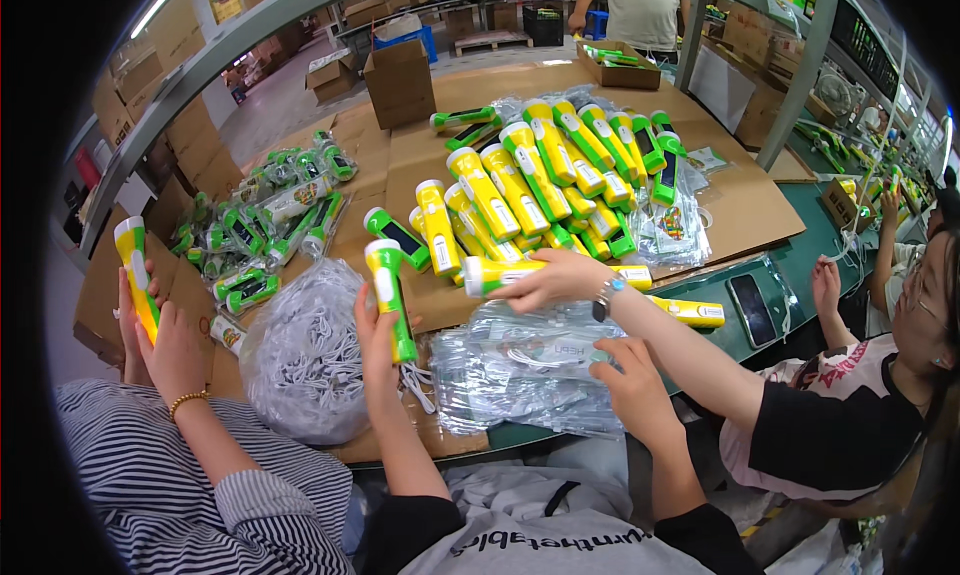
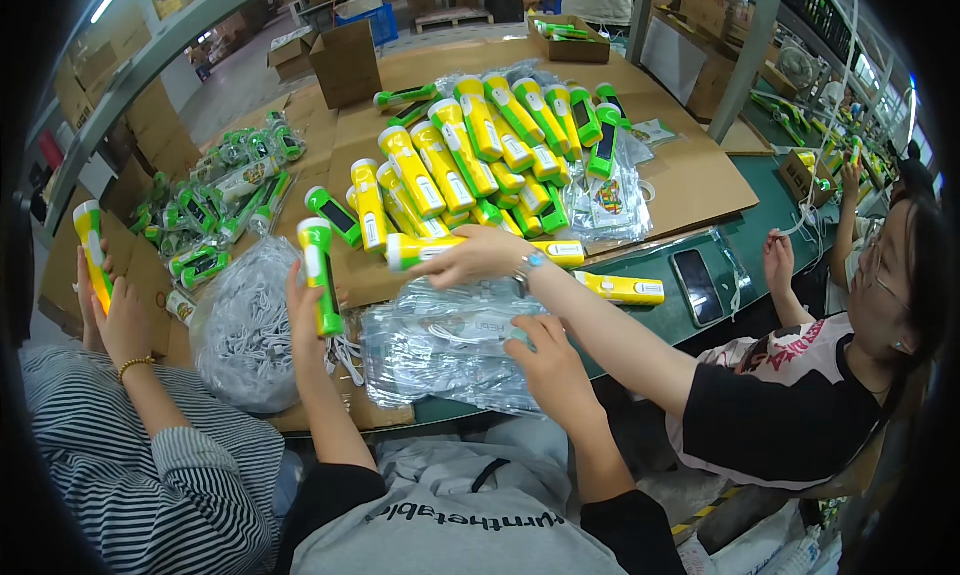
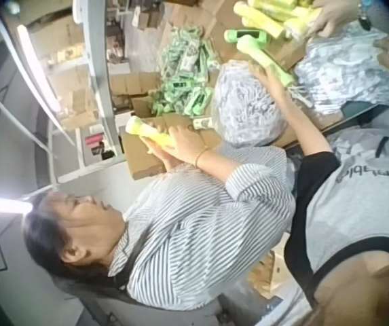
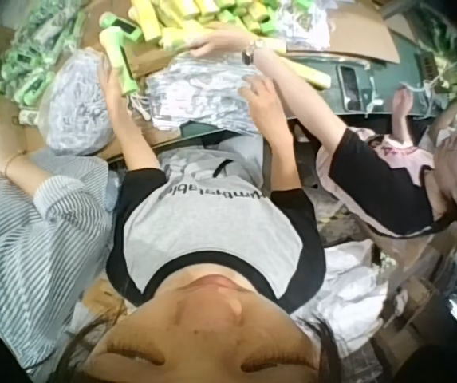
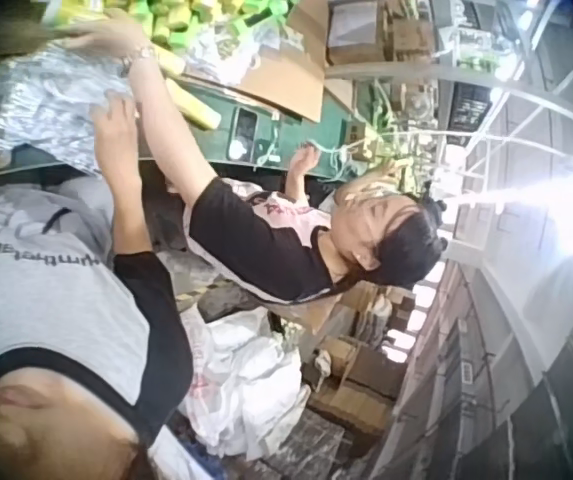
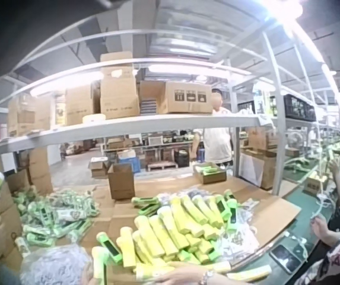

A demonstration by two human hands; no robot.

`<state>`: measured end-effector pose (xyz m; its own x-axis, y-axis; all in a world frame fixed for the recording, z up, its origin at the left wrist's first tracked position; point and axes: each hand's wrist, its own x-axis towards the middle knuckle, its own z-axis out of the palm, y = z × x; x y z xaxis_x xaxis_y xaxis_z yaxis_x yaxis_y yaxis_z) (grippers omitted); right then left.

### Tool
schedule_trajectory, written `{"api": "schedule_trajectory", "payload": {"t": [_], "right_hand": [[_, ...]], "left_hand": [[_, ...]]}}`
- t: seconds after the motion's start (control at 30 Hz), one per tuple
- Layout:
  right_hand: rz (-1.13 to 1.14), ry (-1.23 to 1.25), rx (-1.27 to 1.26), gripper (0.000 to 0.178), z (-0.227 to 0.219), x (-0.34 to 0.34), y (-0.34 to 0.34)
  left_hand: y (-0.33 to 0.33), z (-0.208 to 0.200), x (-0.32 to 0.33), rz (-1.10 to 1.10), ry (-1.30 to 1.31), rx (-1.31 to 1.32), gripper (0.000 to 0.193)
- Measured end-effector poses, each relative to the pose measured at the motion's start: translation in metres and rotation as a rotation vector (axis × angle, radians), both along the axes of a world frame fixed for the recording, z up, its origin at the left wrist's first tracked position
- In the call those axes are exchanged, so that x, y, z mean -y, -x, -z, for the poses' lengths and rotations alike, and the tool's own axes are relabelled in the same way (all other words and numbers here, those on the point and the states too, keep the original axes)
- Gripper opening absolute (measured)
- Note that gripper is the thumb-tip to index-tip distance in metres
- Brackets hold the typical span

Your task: The person retrieves a bundle of plastic packaging sleeves from a large paper sack and brings them to the workstation table. The person then separates the sleeves and inserts flashlights into the plastic sleeves.

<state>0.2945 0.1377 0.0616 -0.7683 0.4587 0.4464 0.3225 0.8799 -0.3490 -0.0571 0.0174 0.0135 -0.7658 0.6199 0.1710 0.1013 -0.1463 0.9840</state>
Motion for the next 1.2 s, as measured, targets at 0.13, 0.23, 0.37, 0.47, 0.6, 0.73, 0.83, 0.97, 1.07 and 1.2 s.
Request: {"api": "schedule_trajectory", "payload": {"t": [0.13,0.23,0.37,0.47,0.6,0.73,0.83,0.97,1.07,1.2], "right_hand": [[-0.064,0.026,0.026,0.025,-0.009,0.009,0.012],[-0.145,0.032,0.010,0.026,-0.016,0.017,0.031],[-0.157,0.031,-0.055,0.028,-0.014,0.021,0.039],[-0.147,0.118,-0.104,0.027,-0.001,0.016,0.030],[-0.092,0.258,-0.113,0.020,0.008,0.006,0.019],[-0.085,0.284,-0.237,0.014,0.014,-0.012,0.016],[-0.084,0.335,-0.277,0.012,0.014,-0.025,0.013],[-0.195,0.511,-0.182,0.013,0.011,-0.047,0.006],[-0.266,0.555,-0.138,0.011,0.005,-0.055,0.008],[-0.134,0.448,-0.184,0.009,0.000,-0.047,0.026]], "left_hand": [[-0.067,-0.060,0.004,0.173,-0.305,0.290,0.058],[-0.103,-0.060,-0.005,0.269,-0.294,0.149,0.056],[-0.127,-0.055,-0.008,0.425,0.094,-0.347,0.049],[-0.132,-0.058,-0.013,0.465,0.098,-0.601,0.046],[-0.127,-0.048,-0.005,0.429,0.076,-0.834,0.044],[-0.124,-0.040,0.007,0.509,0.094,-0.794,0.044],[-0.121,-0.038,0.005,0.608,0.126,-0.841,0.045],[-0.111,-0.040,0.001,0.796,0.220,-0.800,0.041],[-0.115,-0.036,-0.008,0.942,0.229,-0.908,0.039],[-0.130,-0.032,-0.017,1.016,0.292,-0.887,0.039]]}}
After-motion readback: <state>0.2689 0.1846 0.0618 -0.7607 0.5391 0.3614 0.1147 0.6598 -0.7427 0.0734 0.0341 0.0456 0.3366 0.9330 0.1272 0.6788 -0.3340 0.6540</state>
